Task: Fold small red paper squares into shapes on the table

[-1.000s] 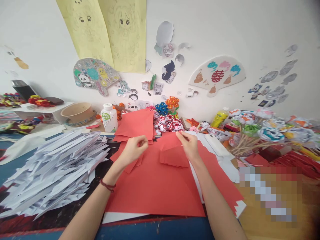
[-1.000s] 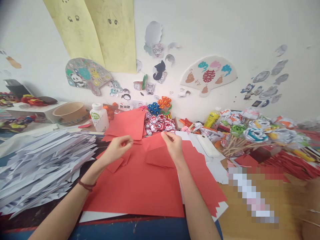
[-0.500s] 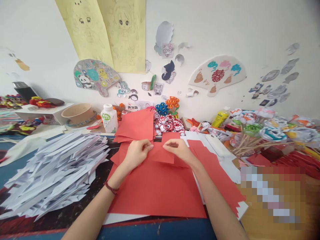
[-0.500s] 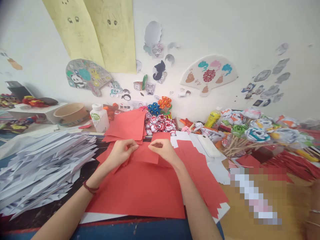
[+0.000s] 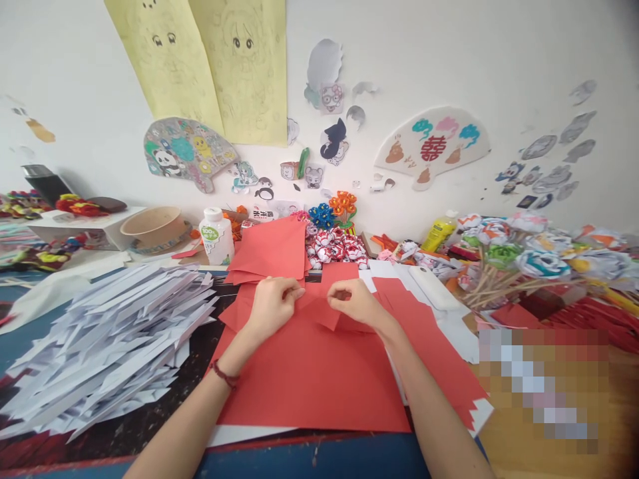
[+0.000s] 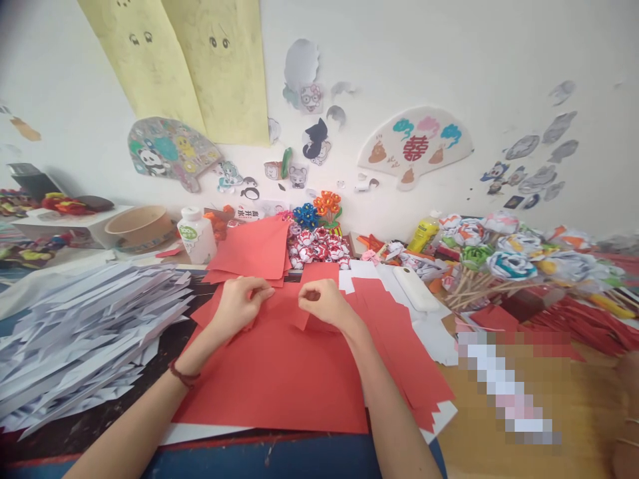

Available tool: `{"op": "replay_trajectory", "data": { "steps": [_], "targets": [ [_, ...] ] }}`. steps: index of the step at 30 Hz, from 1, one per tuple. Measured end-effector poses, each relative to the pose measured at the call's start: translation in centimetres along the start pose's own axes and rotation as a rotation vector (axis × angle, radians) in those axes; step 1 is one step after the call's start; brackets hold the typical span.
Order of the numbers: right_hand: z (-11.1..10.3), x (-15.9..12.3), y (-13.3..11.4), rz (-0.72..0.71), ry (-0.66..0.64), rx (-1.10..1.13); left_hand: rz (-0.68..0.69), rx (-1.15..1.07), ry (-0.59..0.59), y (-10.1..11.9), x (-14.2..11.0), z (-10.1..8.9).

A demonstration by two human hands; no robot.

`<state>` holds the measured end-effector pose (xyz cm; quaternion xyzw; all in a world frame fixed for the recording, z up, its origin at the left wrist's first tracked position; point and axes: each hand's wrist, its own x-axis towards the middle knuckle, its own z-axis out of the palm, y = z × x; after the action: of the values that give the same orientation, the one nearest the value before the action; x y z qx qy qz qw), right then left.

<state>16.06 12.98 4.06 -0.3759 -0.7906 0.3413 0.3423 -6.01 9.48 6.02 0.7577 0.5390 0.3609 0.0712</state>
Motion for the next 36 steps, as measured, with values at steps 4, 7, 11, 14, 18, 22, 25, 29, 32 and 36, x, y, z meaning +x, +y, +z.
{"op": "replay_trajectory", "data": {
  "steps": [4, 7, 11, 14, 18, 22, 25, 29, 32, 36],
  "targets": [
    [-1.9, 0.0, 1.9, 0.067, 0.133, -0.128, -0.133, -0.041, 0.170, -2.1, 0.7, -2.0],
    [-1.9, 0.1, 1.6, 0.111, 0.161, 0.055, -0.174, -0.221, 0.197, -2.6, 0.9, -2.1],
    [-0.1, 0.3, -1.2, 0.016, 0.001, 0.467, -0.291, -0.614, 0.140, -0.8, 0.5, -0.1],
    [0.9, 0.2, -3.0, -0.008, 0.068, 0.540, -0.389, -0.763, 0.040, 0.4, 0.0, 1.4],
    [1.0, 0.1, -3.6, -0.008, 0.161, 0.513, -0.402, -0.808, -0.144, 0.6, -0.3, 2.5],
    [1.1, 0.3, -2.9, 0.048, 0.204, 0.484, -0.169, -0.489, -0.039, 1.0, -0.6, 2.7],
    [1.5, 0.6, -2.4, 0.101, 0.246, 0.430, 0.018, -0.294, 0.005, 1.9, -1.0, 2.7],
    [1.8, 0.6, -2.1, 0.133, 0.279, 0.301, 0.041, -0.254, -0.092, 2.6, -1.5, 2.8],
    [1.9, 0.6, -2.1, 0.148, 0.248, 0.289, 0.021, -0.298, -0.107, 2.5, -1.5, 2.8],
    [2.0, 0.5, -1.8, 0.177, 0.190, 0.370, 0.034, -0.376, -0.138, 2.6, -1.3, 2.4]
  ]
}}
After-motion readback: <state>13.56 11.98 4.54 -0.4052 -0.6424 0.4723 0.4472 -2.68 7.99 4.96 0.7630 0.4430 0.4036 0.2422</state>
